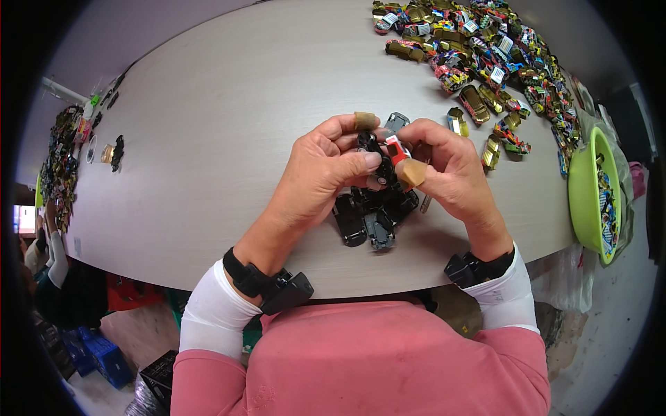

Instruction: Assembling small toy cars by fitting plastic bodies onto chassis and organizing parts on a production table.

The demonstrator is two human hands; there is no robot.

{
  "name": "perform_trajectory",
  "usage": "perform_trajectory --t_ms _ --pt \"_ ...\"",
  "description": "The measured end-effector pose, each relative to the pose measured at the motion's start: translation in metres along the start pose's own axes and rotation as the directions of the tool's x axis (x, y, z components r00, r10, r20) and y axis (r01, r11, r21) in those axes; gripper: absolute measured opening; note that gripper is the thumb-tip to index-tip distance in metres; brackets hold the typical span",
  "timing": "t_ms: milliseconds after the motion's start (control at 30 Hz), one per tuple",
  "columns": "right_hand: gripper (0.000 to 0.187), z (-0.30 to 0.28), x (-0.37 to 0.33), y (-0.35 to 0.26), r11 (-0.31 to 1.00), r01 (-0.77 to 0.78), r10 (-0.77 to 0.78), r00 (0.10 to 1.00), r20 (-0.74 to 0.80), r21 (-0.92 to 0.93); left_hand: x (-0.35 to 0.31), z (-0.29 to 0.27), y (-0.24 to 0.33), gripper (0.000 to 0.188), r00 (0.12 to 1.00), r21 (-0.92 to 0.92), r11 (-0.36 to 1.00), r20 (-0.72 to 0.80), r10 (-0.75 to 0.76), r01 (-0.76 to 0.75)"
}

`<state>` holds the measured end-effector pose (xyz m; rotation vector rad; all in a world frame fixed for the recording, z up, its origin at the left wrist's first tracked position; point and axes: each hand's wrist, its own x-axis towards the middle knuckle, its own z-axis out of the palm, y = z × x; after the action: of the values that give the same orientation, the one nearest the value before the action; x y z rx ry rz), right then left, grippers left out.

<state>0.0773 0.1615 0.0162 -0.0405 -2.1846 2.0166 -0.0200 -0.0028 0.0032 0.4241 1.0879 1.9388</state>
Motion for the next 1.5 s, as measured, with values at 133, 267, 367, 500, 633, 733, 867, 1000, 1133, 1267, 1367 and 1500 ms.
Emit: perform_trajectory --t_ms 133,267,367,500,633,733,867,1000,1133,1267,1367,1500 --pt "0.028 -0.004 -0.002 -0.011 0.96 -0.133 0.153 0.986 -0.065 0.245 0.0 -0.001 -0.001 0.043 0.998 -0.099 0.994 0.025 -0.052 0.055" --pt "0.036 -0.006 -0.004 -0.01 0.971 -0.013 0.056 0.983 -0.175 0.237 0.0 0.002 0.002 0.041 0.999 -0.181 0.983 0.021 -0.034 0.037" --pt "0.035 -0.002 -0.006 -0.009 0.977 0.031 0.004 0.986 -0.165 0.211 0.0 0.004 0.0 0.039 0.999 -0.188 0.981 0.029 -0.032 0.037" --pt "0.034 0.005 -0.007 -0.007 0.993 0.076 -0.055 0.977 -0.204 0.093 0.001 0.006 -0.002 0.038 1.0 -0.165 0.986 0.008 -0.018 0.019" --pt "0.035 0.005 -0.01 -0.01 0.996 0.082 -0.085 0.968 -0.236 -0.02 -0.001 0.008 -0.001 0.038 1.0 -0.179 0.983 0.01 -0.027 0.028" --pt "0.036 0.007 -0.012 -0.011 0.996 0.089 -0.092 0.968 -0.234 -0.02 -0.001 0.009 -0.002 0.038 1.0 -0.171 0.985 -0.003 -0.011 0.011" --pt "0.036 0.004 -0.012 -0.007 0.991 0.111 -0.125 0.971 -0.205 -0.078 -0.001 0.008 -0.002 0.039 1.0 -0.166 0.986 0.008 -0.005 0.007" --pt "0.036 0.007 -0.012 -0.009 0.991 0.115 -0.126 0.971 -0.202 -0.066 -0.002 0.01 0.001 0.041 1.0 -0.155 0.988 0.006 -0.017 0.018" --pt "0.034 0.006 -0.011 -0.004 0.989 0.128 -0.141 0.972 -0.19 -0.076 -0.002 0.012 0.001 0.041 1.0 -0.131 0.991 -0.002 -0.006 0.006" --pt "0.032 0.007 -0.011 -0.003 0.97 0.176 -0.201 0.969 -0.142 -0.17 -0.006 0.014 0.001 0.041 1.0 -0.078 0.997 -0.017 -0.022 0.021" --pt "0.034 0.008 -0.011 -0.003 0.958 0.158 -0.19 0.975 -0.115 -0.239 -0.007 0.015 -0.002 0.041 1.0 -0.052 0.999 -0.03 -0.008 0.006" --pt "0.039 0.006 -0.012 -0.009 0.943 0.115 -0.141 0.988 -0.063 -0.312 -0.009 0.017 -0.005 0.04 0.999 0.013 1.0 -0.051 0.013 -0.013"
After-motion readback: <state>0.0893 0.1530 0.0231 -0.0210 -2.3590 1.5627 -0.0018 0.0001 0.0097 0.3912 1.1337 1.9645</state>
